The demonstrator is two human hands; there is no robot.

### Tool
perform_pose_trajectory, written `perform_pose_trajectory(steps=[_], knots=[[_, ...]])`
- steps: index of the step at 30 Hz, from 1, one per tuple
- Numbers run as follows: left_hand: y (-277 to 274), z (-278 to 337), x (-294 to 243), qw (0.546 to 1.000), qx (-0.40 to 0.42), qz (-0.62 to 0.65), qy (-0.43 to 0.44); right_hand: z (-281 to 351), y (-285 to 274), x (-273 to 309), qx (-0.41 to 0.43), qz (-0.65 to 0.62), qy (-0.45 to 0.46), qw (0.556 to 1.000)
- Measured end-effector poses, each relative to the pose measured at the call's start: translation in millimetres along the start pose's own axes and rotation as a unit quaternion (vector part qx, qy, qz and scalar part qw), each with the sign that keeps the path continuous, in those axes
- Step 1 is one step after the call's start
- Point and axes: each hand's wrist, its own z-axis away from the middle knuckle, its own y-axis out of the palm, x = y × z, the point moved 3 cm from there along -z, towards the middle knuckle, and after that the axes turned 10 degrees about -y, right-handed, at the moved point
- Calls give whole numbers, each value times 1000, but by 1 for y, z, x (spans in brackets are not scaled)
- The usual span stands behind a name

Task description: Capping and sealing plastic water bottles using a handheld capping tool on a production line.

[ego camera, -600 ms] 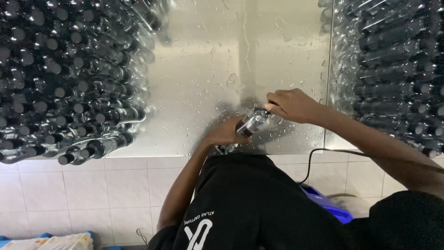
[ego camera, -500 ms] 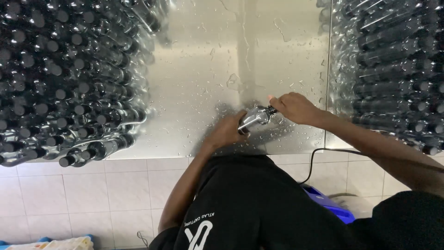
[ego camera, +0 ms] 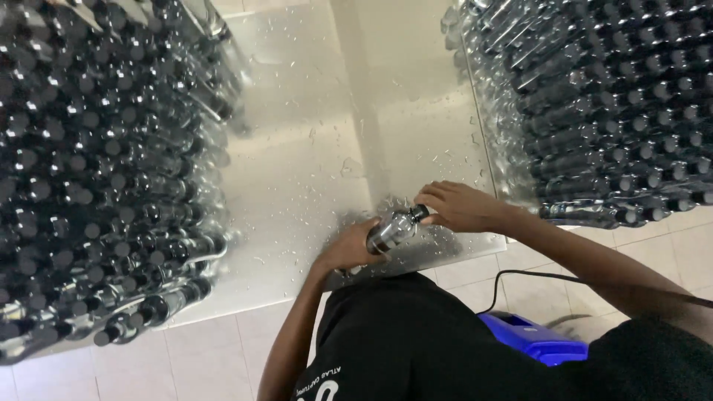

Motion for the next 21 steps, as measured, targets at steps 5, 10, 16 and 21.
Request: perform_pose_trajectory(steps=[5,10,16,21], knots=[[2,-4,-12,995,-17,-92,-21,-7,33,-8,-74,-319,185,927],[1,-10,13,974,-71,-202,-75,-23,56,7,-140,-577,279,755],[-23,52,-1,984,-72,-106,-126,-38,28,31,-204,-457,172,848],[-41,105,0,996,25,78,-18,-67,30,46,-115,-16,-62,991]])
